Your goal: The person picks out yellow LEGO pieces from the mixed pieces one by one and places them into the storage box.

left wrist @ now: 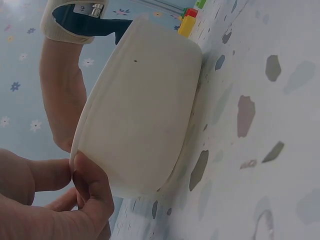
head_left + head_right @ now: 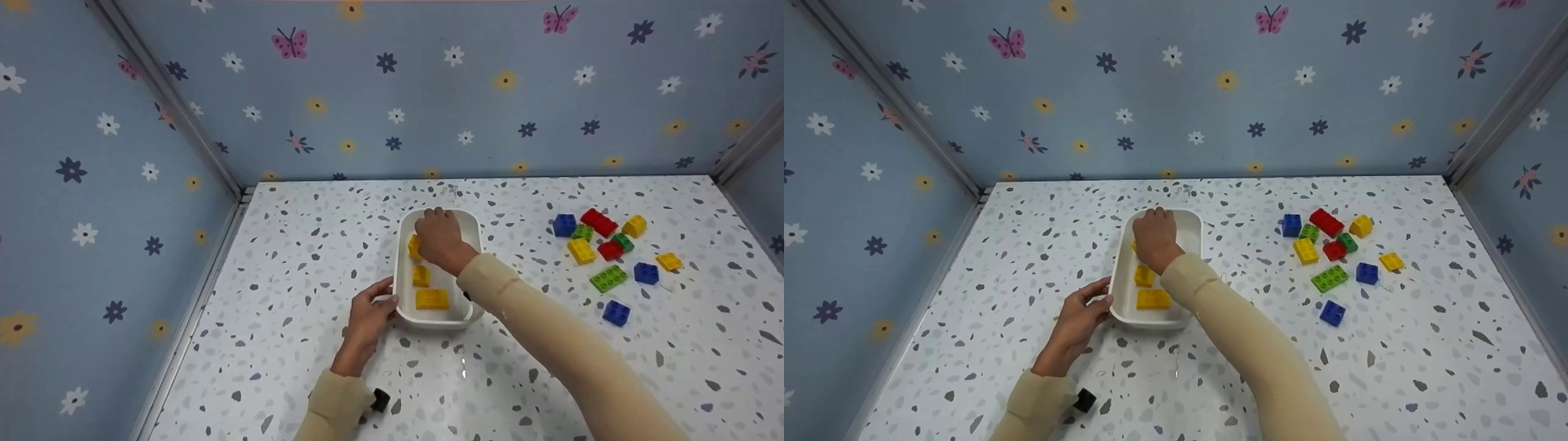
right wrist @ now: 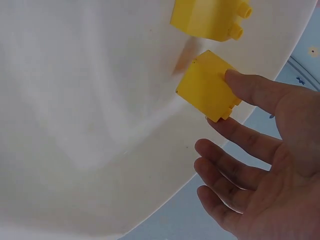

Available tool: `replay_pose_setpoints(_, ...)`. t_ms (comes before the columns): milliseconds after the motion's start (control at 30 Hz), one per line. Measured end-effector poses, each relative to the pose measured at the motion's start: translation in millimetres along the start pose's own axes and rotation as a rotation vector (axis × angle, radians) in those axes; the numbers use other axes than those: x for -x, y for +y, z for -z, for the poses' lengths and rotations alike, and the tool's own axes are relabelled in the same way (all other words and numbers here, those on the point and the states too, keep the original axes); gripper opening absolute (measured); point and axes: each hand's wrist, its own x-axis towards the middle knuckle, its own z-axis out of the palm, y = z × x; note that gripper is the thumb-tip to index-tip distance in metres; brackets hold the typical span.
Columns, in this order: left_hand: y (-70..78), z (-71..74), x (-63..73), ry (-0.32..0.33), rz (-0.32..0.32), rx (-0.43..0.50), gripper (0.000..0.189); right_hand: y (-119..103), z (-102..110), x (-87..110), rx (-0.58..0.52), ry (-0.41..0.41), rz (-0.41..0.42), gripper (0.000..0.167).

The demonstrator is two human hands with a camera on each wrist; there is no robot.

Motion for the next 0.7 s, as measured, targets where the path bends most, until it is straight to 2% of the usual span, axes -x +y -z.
replay_pose_setpoints(200,-0.7,-0.6,-1.2,0.0,0.004,0.012,0.044,-1.7,-1.2,1.1,0.007,-0.026,-0.007,0.037)
replay_pose_setpoints(367,-0.6,-1.2,-0.4,0.0,-0.007,0.033,0.044,-3.2,-2.2,1.9,0.034,-0.062,-0.021,0.044)
replay_pose_setpoints(600,1.8,-0.8,-0.6,0.012,0.037,0.002,0.043,-1.3,1.4,2.7,0.026,-0.101,-0.033,0.045)
replay_pose_setpoints(700,1.8,0.3,-0.7,0.01,0.037,0.006,0.043,1.7,5.5,2.8,0.006,-0.102,-0.038,0.044)
